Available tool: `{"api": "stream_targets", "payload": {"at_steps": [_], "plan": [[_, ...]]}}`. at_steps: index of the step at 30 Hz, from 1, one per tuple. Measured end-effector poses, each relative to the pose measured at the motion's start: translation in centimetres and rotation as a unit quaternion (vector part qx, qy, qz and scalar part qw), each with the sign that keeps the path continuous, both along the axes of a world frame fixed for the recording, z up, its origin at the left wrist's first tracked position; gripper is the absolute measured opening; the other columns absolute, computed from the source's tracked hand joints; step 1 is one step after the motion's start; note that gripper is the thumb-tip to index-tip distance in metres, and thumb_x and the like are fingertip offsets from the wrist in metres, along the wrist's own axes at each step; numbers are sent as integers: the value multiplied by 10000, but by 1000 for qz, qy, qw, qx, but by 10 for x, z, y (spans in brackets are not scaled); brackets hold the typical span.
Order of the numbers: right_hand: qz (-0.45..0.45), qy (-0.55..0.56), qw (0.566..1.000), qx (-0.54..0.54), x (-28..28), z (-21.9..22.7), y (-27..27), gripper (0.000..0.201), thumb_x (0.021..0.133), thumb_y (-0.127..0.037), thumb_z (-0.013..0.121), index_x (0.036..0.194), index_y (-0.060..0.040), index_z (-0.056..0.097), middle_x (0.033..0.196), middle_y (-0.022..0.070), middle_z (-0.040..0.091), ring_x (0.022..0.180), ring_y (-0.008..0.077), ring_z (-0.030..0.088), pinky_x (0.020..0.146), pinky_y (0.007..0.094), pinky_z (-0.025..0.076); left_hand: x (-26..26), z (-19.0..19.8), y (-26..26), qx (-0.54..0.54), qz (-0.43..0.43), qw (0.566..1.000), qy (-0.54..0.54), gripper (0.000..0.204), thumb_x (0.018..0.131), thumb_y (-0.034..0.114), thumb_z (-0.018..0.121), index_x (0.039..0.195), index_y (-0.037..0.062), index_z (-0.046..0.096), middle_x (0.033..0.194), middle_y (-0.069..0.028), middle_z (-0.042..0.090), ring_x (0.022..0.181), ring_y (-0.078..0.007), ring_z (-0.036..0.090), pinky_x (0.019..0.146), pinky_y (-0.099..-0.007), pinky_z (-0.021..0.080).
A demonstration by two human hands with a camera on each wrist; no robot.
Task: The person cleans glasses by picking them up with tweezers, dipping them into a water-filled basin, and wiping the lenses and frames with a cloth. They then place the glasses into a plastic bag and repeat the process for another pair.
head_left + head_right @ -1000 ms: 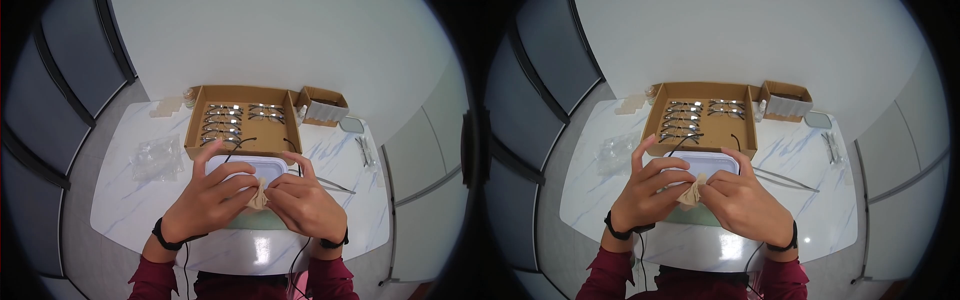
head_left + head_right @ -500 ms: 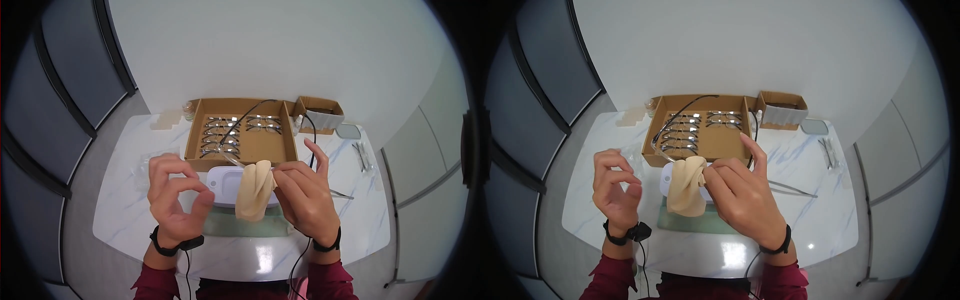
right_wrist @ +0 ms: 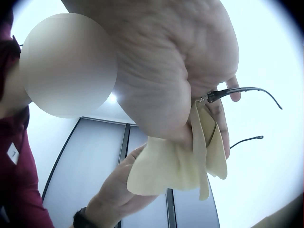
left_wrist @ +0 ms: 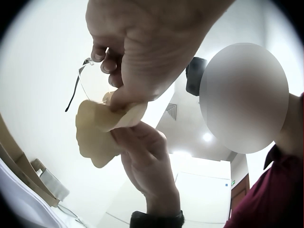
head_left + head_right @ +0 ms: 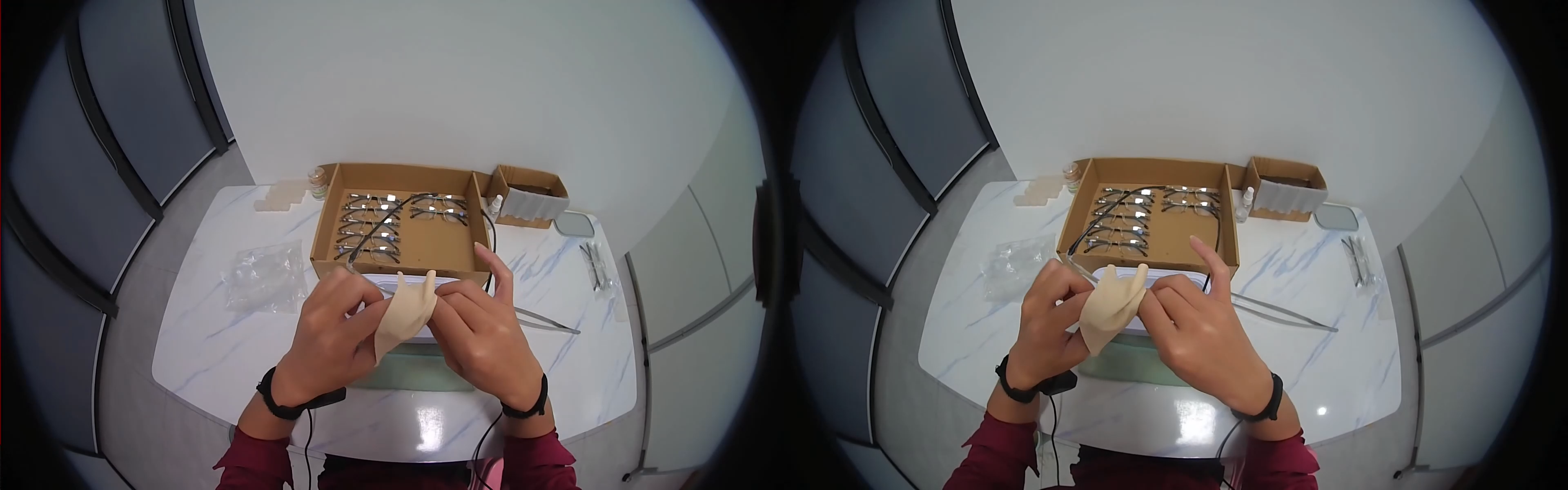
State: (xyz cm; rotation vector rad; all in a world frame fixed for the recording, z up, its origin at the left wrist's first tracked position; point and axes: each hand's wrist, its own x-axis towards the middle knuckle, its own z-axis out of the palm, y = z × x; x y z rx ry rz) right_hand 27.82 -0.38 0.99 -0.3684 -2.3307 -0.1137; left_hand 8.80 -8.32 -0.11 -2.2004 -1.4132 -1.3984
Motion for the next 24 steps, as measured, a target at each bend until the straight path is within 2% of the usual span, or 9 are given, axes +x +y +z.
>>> {"api": "stream_targets", "payload": {"at_steps": [2,3,5,8,9,11,15,20,24], "plan": [[31,-13,999,-29,1,0,-1,150,758,0,663,906,7,640,733,30,535,818,172,625,1106,602,341,-4,-2,-1,3,38,998,53,243,625,13,746,849,69,673,858,-32,529,802,-245,524,675,-359,401],[30,-13,999,-30,2,1,-2,150,758,0,663,906,7,640,733,30,535,818,172,625,1106,602,341,-5,-1,-1,2,37,998,53,243,625,13,746,849,69,673,858,-32,529,802,-245,524,675,-359,401],[43,-41,997,-53,5,3,-3,141,763,2,657,903,8,638,730,28,533,824,169,624,1107,601,343,-4,2,-3,4,57,993,102,227,610,65,772,802,87,653,915,-5,525,893,-232,518,781,-383,376],[64,-56,994,-63,7,3,-3,126,777,2,654,901,9,637,721,27,533,824,166,625,1108,599,345,-4,5,-4,4,43,990,133,234,602,100,785,790,100,646,934,9,529,939,-214,512,844,-394,353],[63,-56,994,-63,8,4,-3,126,777,2,654,901,9,637,721,27,533,824,166,625,1108,599,345,-4,5,-4,3,42,990,132,234,602,100,785,790,100,646,934,9,529,939,-214,512,844,-394,353],[85,-61,990,-94,11,5,-3,125,764,11,723,866,-27,661,770,29,617,819,179,649,1096,607,347,-6,5,-4,-9,27,989,144,217,597,93,780,764,102,642,936,14,535,948,-208,502,860,-397,339],[119,-50,986,-109,18,10,-3,70,801,-32,693,844,-4,644,761,35,595,828,168,626,1111,600,340,-11,8,-8,-12,-6,990,140,204,588,79,773,742,93,640,940,12,540,945,-213,495,863,-401,332],[197,-80,958,-195,39,20,6,124,854,-119,740,836,-20,666,842,47,658,901,186,645,1111,589,326,-17,12,-12,-49,-69,992,96,211,572,70,780,741,46,656,943,-12,561,943,-236,497,871,-413,329],[253,-85,939,-217,46,25,16,123,869,-132,730,847,-22,679,876,45,673,937,198,651,1113,581,311,-18,11,-11,-70,-108,990,61,222,579,77,799,749,27,665,942,-23,567,942,-246,500,869,-415,332]]}}
